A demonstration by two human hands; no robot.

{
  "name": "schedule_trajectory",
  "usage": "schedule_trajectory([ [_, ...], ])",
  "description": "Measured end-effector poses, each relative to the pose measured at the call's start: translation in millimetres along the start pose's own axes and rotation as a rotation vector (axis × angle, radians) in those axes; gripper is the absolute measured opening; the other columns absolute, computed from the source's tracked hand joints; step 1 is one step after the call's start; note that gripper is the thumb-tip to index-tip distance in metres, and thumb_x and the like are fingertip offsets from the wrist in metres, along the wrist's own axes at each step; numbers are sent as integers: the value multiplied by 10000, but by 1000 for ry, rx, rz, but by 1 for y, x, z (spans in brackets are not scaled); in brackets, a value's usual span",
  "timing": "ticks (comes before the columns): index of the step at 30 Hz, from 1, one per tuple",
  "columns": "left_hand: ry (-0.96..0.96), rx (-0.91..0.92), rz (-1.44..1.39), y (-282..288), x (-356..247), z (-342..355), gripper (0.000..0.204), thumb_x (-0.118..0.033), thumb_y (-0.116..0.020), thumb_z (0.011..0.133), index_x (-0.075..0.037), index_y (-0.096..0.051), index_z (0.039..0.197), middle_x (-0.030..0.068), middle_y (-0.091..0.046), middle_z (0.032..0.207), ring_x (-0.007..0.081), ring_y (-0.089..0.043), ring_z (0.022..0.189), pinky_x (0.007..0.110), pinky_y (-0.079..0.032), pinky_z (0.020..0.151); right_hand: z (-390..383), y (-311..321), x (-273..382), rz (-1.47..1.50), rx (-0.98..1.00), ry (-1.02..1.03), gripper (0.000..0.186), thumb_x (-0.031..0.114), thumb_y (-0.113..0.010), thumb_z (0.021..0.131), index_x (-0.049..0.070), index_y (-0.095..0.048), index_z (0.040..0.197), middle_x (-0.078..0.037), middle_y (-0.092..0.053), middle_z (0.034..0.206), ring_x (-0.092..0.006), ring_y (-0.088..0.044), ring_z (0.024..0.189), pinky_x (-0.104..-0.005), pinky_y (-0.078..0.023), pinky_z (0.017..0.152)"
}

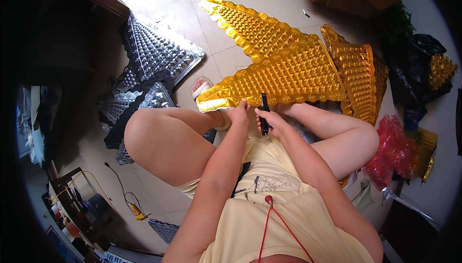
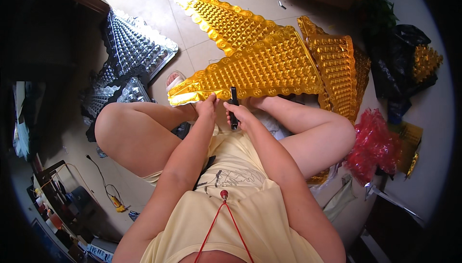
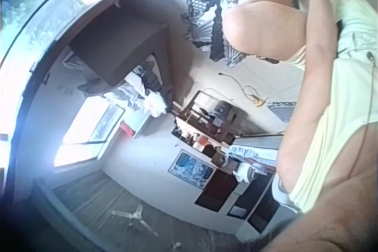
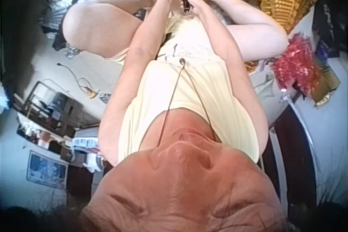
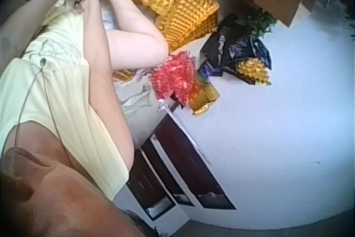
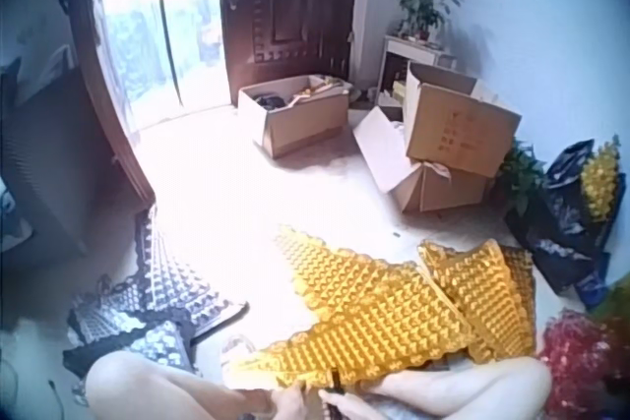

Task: The person is using a stapler to join together gold and silver colored plastic textured pieces on the floor.

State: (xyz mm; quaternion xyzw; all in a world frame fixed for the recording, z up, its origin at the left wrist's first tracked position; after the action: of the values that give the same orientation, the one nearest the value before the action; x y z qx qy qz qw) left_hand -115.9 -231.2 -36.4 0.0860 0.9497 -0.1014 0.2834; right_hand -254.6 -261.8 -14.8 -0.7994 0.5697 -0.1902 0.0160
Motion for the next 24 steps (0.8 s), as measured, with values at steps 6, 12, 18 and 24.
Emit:
schedule_trajectory([
  [6, 1, 9, 27, 1, -2, -3, 314, 55, -613, 756, 19, -450, 1021, 120, -570, 930, 198, -609, 736, 221, -542, 527, -2, 3, 7, -52, -62, 114, 223, 258, -632, 800, 92, -497, 734, 15, -484, 595, -78, -463, 467, -221, -404, 397],
  [12, 35, -36, 0, 5, -6, -5, 255, 14, -593, 783, -4, -477, 1009, 98, -580, 931, 192, -612, 744, 253, -544, 548, -4, 22, 16, -306, -279, 249, 231, 214, -646, 758, 65, -473, 725, -26, -482, 548, -113, -456, 413, -257, -370, 363],
  [18, -62, -68, -47, 16, -30, 6, 245, 16, -555, 801, 9, -471, 1032, 109, -582, 941, 192, -612, 720, 263, -525, 559, -9, 66, 33, -597, -459, 330, 231, 190, -631, 771, 69, -438, 730, -7, -459, 573, -100, -445, 442, -255, -365, 374],
  [24, -31, -109, 58, 24, -15, 10, 363, 43, -585, 780, -42, -451, 1107, 79, -581, 936, 147, -593, 674, 210, -477, 483, -9, 54, 19, -143, -163, 138, 262, 312, -648, 780, 87, -516, 801, -14, -541, 674, -116, -544, 585, -252, -468, 477],
])
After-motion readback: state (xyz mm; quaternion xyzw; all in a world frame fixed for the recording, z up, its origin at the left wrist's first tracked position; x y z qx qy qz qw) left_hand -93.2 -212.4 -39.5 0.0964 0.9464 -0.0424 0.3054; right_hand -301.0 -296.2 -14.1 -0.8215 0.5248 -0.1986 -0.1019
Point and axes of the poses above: each hand's wrist, its own z-axis towards the middle knuckle, its own y-axis out of the back of the hand, x = y × z, the point moved 9 cm from there along z, towards the middle knuckle
